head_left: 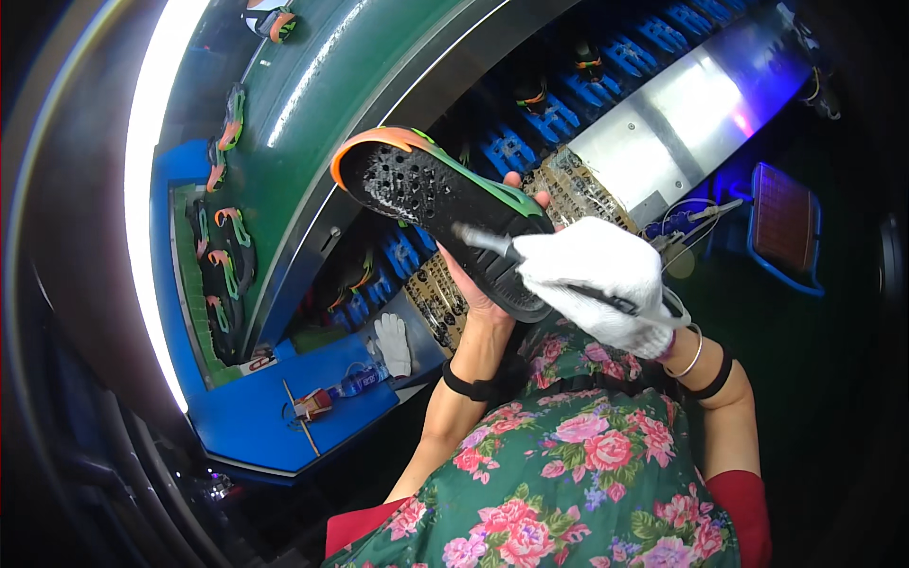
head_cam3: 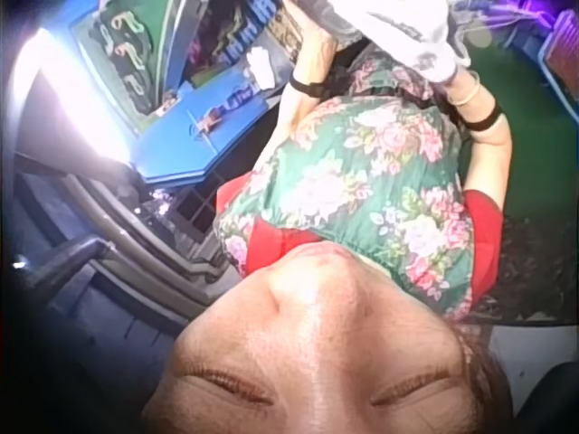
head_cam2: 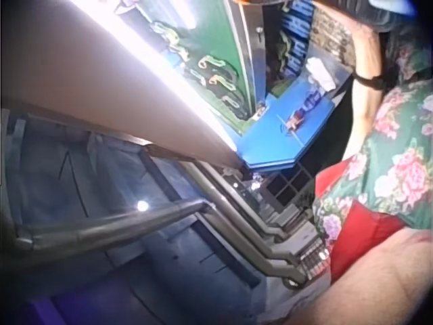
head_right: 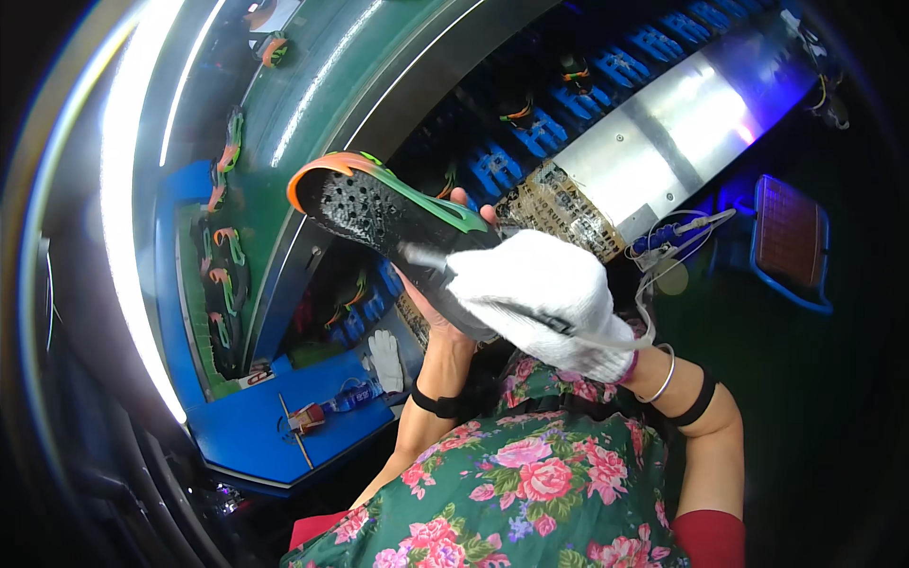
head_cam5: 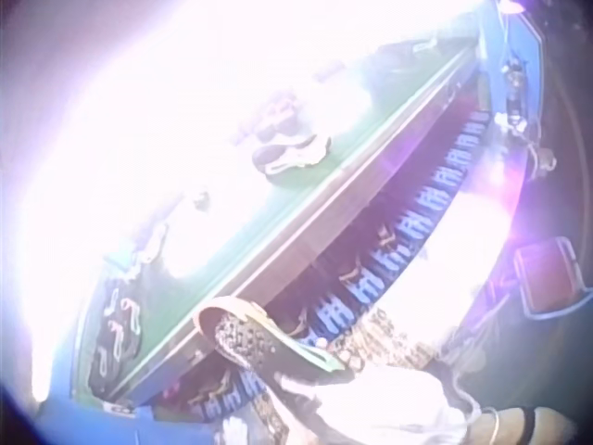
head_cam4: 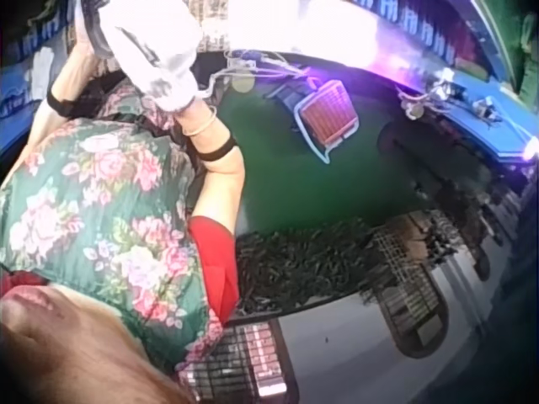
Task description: Applying glue to shoe soles using a brush and placing them on a production rack.
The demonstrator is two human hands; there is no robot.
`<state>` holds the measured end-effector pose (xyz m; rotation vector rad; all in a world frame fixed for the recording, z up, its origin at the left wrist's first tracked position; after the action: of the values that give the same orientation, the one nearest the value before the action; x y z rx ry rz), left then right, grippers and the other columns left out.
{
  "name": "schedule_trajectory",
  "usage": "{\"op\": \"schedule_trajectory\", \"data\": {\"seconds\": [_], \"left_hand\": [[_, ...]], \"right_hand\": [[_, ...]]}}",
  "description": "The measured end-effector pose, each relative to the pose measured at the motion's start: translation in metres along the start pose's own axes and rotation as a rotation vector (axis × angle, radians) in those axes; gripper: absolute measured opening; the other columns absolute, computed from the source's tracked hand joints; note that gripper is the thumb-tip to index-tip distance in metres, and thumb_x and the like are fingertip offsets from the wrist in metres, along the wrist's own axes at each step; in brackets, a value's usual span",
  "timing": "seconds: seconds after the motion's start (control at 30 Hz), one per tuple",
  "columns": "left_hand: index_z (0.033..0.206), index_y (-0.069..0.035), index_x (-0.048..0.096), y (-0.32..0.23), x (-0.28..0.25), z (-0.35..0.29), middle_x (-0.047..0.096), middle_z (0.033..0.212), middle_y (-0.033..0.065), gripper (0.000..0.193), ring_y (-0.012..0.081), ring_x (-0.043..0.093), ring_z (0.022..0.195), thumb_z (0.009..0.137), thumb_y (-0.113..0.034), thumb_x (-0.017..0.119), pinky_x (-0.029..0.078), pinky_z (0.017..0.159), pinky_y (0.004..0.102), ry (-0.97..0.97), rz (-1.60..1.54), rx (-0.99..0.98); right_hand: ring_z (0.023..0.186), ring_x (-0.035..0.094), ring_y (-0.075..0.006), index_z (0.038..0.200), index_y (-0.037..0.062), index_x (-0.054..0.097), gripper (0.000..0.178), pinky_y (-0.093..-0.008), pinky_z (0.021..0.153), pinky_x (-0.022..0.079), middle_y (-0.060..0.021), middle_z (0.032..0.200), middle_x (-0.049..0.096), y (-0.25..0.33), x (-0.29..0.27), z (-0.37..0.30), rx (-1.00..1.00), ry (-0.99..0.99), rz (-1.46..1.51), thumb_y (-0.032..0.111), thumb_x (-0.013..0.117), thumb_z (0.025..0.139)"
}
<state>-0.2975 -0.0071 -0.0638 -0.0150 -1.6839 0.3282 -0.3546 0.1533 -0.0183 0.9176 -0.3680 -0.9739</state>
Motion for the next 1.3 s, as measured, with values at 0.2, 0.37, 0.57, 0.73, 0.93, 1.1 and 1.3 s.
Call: {"op": "schedule_trajectory", "data": {"seconds": [0.2,0.37,0.57,0.73,0.93,1.1,1.3], "left_hand": [[0.157,-0.003,0.035,-0.003,0.008,0.009,0.051,0.148,0.0257,0.108,0.0452,0.061,0.122,0.086,-0.082,0.054,0.055,0.099,0.0601,0.068,-0.080,-0.133],[0.156,-0.003,0.035,-0.002,0.004,0.014,0.054,0.139,0.0316,0.116,0.0434,0.065,0.114,0.081,-0.089,0.054,0.057,0.096,0.0552,0.076,0.012,-0.129],[0.156,-0.004,0.035,-0.020,-0.015,0.022,0.053,0.138,0.0341,0.114,0.0461,0.059,0.122,0.082,-0.088,0.053,0.053,0.101,0.0580,0.057,0.082,-0.192],[0.158,0.004,0.027,-0.017,-0.013,0.025,0.055,0.133,0.0415,0.123,0.0482,0.064,0.117,0.081,-0.089,0.053,0.054,0.101,0.0554,0.093,0.097,-0.229],[0.156,0.002,0.033,-0.034,-0.020,0.028,0.052,0.138,0.0356,0.116,0.0481,0.059,0.117,0.083,-0.086,0.054,0.052,0.101,0.0578,0.088,0.114,-0.326],[0.160,-0.004,0.029,-0.039,-0.015,0.032,0.038,0.156,0.0247,0.106,0.0525,0.056,0.119,0.088,-0.079,0.052,0.052,0.099,0.0643,0.099,0.106,-0.313],[0.157,-0.003,0.034,-0.044,-0.020,0.033,0.043,0.149,0.0335,0.101,0.0509,0.062,0.109,0.088,-0.073,0.057,0.057,0.093,0.0578,0.104,0.205,-0.369]], "right_hand": [[0.090,0.075,-0.0241,0.102,0.0082,0.080,0.024,-0.0346,0.078,0.060,-0.0106,0.106,0.078,0.005,0.010,-0.007,-0.109,0.136,0.003,0.004,0.082,0.079],[0.096,0.075,-0.0266,0.108,0.0080,0.078,0.025,-0.0365,0.081,0.059,-0.0117,0.111,0.077,-0.014,-0.002,-0.006,-0.019,0.040,-0.018,0.003,0.078,0.083],[0.089,0.075,-0.0245,0.105,0.0114,0.080,0.022,-0.0344,0.078,0.060,-0.0069,0.104,0.078,-0.005,0.002,-0.010,-0.021,0.182,0.090,0.010,0.081,0.084],[0.088,0.075,-0.0238,0.102,0.0100,0.080,0.020,-0.0350,0.076,0.060,-0.0077,0.103,0.078,-0.028,-0.007,-0.001,-0.056,0.090,-0.068,0.012,0.082,0.082],[0.084,0.076,-0.0223,0.096,0.0097,0.081,0.018,-0.0334,0.076,0.060,-0.0080,0.098,0.080,-0.019,0.000,-0.003,0.203,0.286,0.325,0.008,0.085,0.078],[0.092,0.073,-0.0280,0.112,0.0083,0.078,0.029,-0.0364,0.079,0.060,-0.0108,0.111,0.077,-0.025,0.001,0.001,-0.165,0.223,-0.138,0.005,0.079,0.083],[0.089,0.074,-0.0254,0.110,0.0094,0.079,0.029,-0.0346,0.077,0.059,-0.0084,0.108,0.078,-0.017,0.002,0.000,-0.019,0.408,0.149,0.006,0.081,0.081]]}}
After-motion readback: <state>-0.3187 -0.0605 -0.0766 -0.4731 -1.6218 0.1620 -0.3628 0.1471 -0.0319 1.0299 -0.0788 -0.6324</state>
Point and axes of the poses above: each hand's wrist, its own z-axis towards the middle knuckle, its own x-axis out of the palm, y = z × x, the point moved 2 cm from there along z, towards the middle knuckle
